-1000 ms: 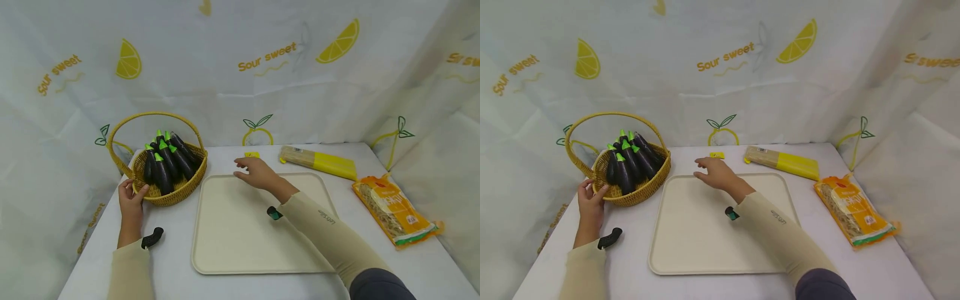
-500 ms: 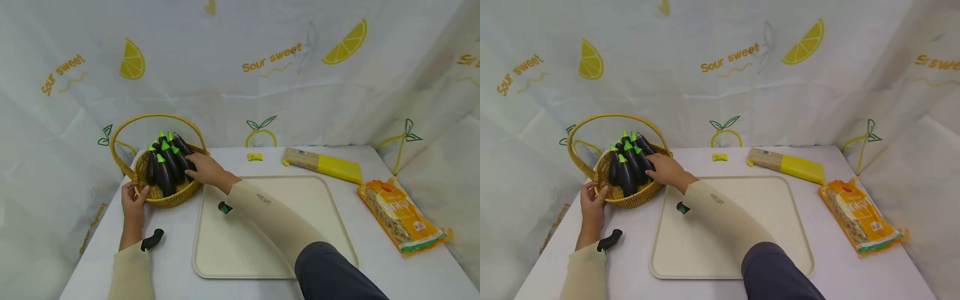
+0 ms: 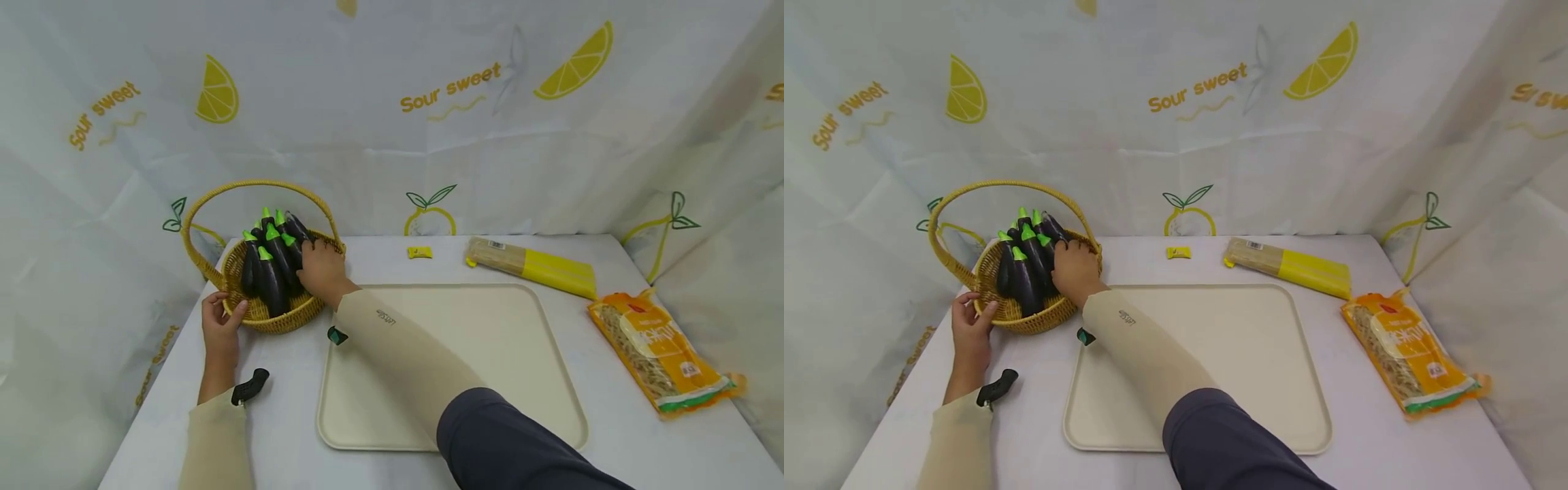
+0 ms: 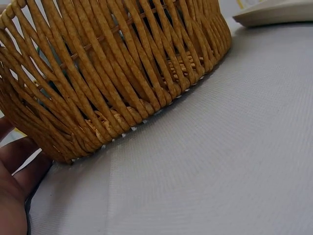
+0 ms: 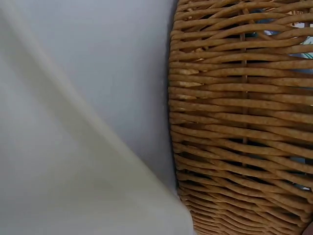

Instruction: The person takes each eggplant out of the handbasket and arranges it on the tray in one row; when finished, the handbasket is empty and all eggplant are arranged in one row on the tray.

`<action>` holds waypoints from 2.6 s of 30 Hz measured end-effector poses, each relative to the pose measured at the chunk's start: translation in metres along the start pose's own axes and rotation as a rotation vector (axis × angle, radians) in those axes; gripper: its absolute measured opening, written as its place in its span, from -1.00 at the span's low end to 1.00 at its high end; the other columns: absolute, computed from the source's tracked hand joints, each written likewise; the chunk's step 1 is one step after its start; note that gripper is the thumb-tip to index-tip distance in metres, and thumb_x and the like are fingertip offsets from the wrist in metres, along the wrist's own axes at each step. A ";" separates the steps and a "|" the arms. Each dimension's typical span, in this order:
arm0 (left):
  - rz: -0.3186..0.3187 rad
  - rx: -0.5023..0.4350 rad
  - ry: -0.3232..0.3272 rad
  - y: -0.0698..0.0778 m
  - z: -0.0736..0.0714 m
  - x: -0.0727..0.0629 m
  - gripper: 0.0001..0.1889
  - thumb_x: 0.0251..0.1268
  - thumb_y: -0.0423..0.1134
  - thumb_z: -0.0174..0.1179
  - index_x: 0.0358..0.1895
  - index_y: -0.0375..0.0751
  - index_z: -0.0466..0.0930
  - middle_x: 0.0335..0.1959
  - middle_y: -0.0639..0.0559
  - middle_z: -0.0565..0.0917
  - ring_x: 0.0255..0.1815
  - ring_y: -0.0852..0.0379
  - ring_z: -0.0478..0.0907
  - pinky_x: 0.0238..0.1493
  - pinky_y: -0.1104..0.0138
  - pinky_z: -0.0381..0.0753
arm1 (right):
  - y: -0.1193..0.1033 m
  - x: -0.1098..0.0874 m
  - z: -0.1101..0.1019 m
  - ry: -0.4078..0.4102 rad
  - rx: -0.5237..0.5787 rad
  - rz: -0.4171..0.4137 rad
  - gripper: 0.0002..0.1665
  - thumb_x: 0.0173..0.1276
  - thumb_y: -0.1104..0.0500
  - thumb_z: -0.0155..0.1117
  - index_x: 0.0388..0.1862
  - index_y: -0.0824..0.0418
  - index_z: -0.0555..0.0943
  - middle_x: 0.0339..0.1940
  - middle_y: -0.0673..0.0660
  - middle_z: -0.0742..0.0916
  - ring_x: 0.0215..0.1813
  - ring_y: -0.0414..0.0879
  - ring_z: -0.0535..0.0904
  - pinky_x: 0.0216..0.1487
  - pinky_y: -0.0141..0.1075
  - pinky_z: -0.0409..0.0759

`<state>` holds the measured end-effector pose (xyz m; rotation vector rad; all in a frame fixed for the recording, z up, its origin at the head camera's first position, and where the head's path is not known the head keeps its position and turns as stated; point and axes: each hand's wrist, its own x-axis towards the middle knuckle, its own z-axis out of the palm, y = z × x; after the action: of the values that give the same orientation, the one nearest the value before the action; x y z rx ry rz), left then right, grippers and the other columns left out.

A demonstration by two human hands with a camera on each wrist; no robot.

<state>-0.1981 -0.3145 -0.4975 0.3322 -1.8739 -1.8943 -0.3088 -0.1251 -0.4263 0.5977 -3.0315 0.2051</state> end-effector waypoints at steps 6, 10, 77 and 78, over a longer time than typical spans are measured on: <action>-0.021 0.041 0.015 0.002 -0.002 -0.002 -0.57 0.31 -0.20 0.27 0.12 0.03 0.27 0.36 -0.04 0.34 0.21 0.05 0.36 0.05 0.52 0.41 | -0.001 -0.003 -0.002 0.031 0.094 -0.033 -0.39 0.48 -0.07 0.08 0.39 0.17 0.29 0.14 0.13 0.56 0.07 -0.04 0.54 0.03 -0.23 0.52; -0.011 0.016 0.018 0.003 -0.003 -0.003 -0.58 0.31 -0.24 0.27 0.12 0.01 0.27 0.37 -0.07 0.32 0.22 0.04 0.35 0.06 0.51 0.40 | 0.005 -0.009 -0.017 0.079 0.394 -0.029 -0.26 0.47 -0.07 0.11 0.50 0.17 0.16 0.35 0.15 0.45 0.25 -0.01 0.46 0.20 -0.19 0.42; 0.009 -0.065 -0.018 0.001 0.003 -0.002 -0.56 0.31 -0.30 0.26 0.14 -0.06 0.25 0.35 -0.15 0.33 0.10 0.09 0.39 -0.01 0.48 0.40 | -0.040 -0.034 -0.012 -0.033 0.509 -0.011 -0.10 0.30 -0.27 0.25 0.47 0.12 0.24 0.33 0.07 0.47 0.25 -0.08 0.46 0.18 -0.22 0.45; 0.011 -0.078 -0.023 0.000 0.004 -0.002 -0.56 0.31 -0.31 0.26 0.14 -0.07 0.25 0.34 -0.16 0.33 0.09 0.08 0.39 0.00 0.47 0.40 | -0.044 -0.033 -0.010 -0.031 0.484 0.007 -0.09 0.30 -0.27 0.25 0.48 0.13 0.22 0.35 0.09 0.44 0.25 -0.06 0.46 0.18 -0.22 0.45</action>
<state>-0.1984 -0.3096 -0.4974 0.2758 -1.8067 -1.9660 -0.2618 -0.1517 -0.4135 0.6129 -3.0149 0.9546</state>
